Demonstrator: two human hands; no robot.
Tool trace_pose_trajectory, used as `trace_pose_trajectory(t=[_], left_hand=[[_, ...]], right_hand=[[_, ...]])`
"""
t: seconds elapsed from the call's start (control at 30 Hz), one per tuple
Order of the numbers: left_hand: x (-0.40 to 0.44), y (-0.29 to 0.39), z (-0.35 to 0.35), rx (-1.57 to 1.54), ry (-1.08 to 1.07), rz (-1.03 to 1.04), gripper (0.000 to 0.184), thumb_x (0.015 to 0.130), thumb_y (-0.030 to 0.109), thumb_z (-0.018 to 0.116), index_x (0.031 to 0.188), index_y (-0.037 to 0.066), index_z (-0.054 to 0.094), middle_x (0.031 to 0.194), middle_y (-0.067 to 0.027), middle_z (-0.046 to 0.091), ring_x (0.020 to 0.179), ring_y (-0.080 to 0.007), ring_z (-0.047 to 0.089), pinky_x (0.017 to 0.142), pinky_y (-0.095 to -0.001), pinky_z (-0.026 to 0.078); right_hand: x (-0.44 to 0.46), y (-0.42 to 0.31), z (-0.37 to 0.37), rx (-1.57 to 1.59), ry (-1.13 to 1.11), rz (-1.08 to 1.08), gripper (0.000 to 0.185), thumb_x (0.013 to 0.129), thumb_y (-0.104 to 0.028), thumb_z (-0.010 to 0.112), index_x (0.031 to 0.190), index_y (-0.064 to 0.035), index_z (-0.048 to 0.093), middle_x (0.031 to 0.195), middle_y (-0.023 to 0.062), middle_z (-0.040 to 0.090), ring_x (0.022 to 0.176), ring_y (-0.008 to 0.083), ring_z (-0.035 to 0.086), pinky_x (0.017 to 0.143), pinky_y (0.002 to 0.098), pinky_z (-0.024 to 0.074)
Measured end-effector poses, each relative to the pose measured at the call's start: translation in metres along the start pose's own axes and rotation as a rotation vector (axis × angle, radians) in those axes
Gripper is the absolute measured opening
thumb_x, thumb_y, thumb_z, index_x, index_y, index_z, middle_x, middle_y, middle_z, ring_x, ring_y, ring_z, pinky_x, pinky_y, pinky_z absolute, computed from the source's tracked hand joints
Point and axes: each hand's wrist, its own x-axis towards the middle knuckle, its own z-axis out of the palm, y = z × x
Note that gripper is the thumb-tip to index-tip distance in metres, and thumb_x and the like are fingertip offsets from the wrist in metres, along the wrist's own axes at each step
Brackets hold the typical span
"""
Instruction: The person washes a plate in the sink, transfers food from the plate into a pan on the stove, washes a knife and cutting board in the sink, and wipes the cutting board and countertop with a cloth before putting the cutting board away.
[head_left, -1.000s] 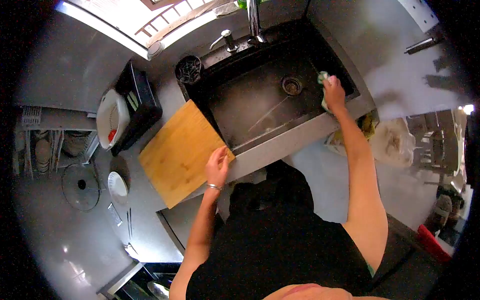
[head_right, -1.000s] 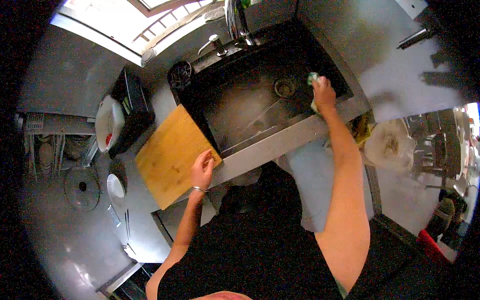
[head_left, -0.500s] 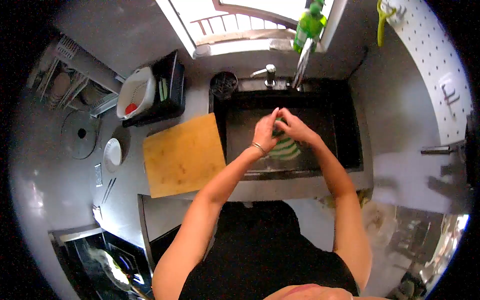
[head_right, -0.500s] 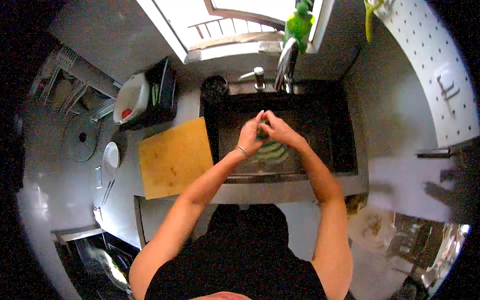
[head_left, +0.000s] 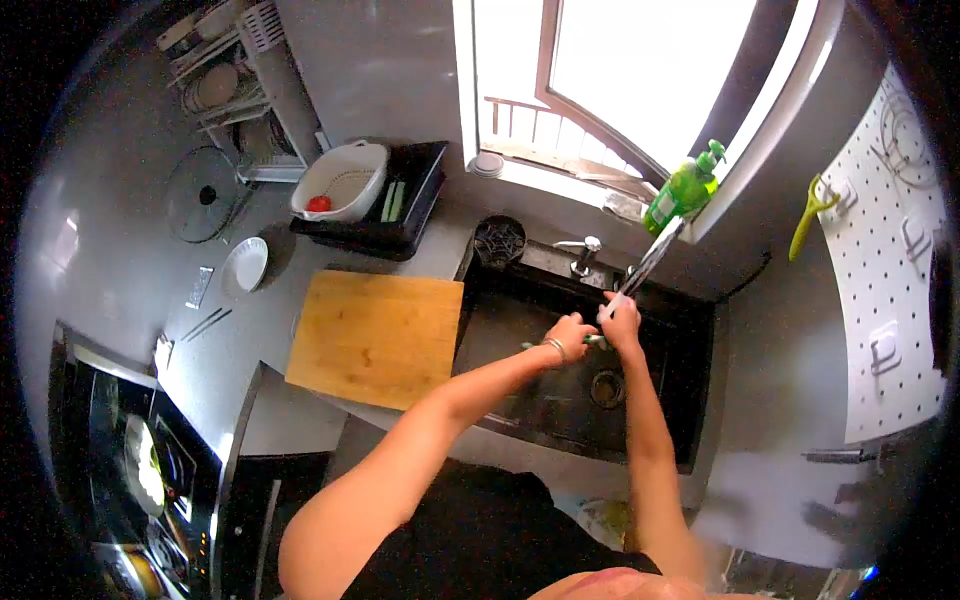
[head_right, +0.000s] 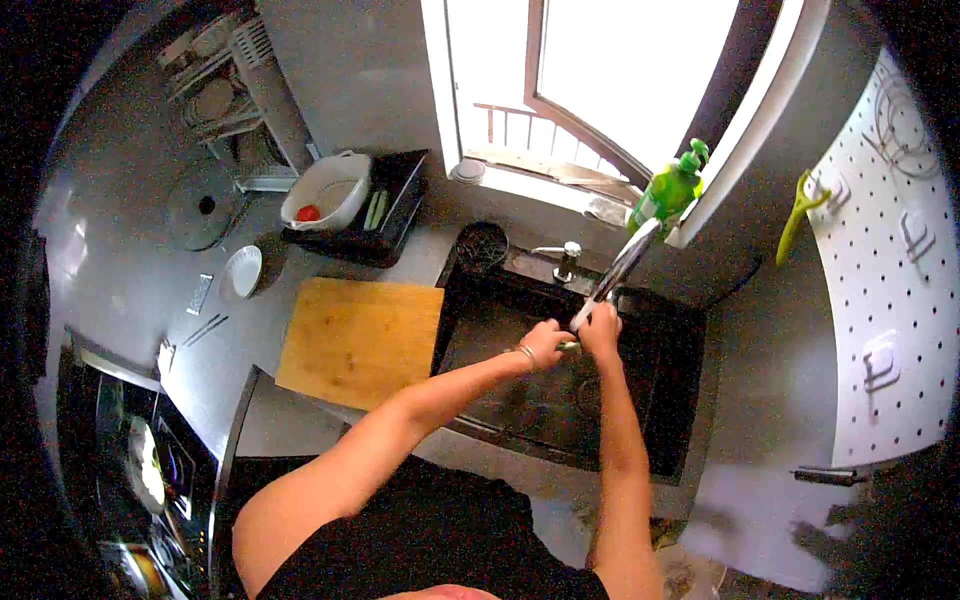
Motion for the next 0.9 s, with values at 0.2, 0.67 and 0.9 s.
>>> trace_pose_trajectory(t=[0.2,0.67,0.9], left_hand=[[0.030,0.003,0.027,-0.410,0.090,-0.061,0.028,0.070,0.015,0.065,0.095,0.004,0.061,0.087,-0.0164,0.063,0.080,-0.0295,0.061,0.071,-0.0370,0.049],[-0.023,-0.046,-0.021,-0.378,0.261,-0.266,0.014,0.073,0.018,0.062,0.077,0.005,0.059,0.078,-0.0091,0.058,0.072,-0.0232,0.057,0.064,-0.0359,0.046],[-0.044,-0.038,-0.011,-1.637,-0.164,-0.562,0.026,0.088,0.014,0.048,0.110,0.000,0.052,0.103,-0.0153,0.058,0.093,-0.0240,0.060,0.083,-0.0362,0.050]], right_hand=[[-0.043,-0.021,-0.017,0.977,-0.022,0.213,0.033,0.088,-0.024,0.053,0.114,-0.0025,0.054,0.104,0.0064,0.059,0.090,0.0147,0.056,0.079,0.0294,0.0442],[-0.053,-0.029,0.010,0.557,-0.274,0.122,0.016,0.084,-0.014,0.054,0.089,0.0003,0.058,0.081,0.0053,0.057,0.064,0.0120,0.053,0.054,0.0276,0.0428],[-0.046,-0.049,0.050,1.089,-0.185,0.473,0.029,0.081,-0.021,0.061,0.100,-0.0008,0.054,0.082,0.0034,0.057,0.070,0.0105,0.054,0.060,0.0239,0.0446]])
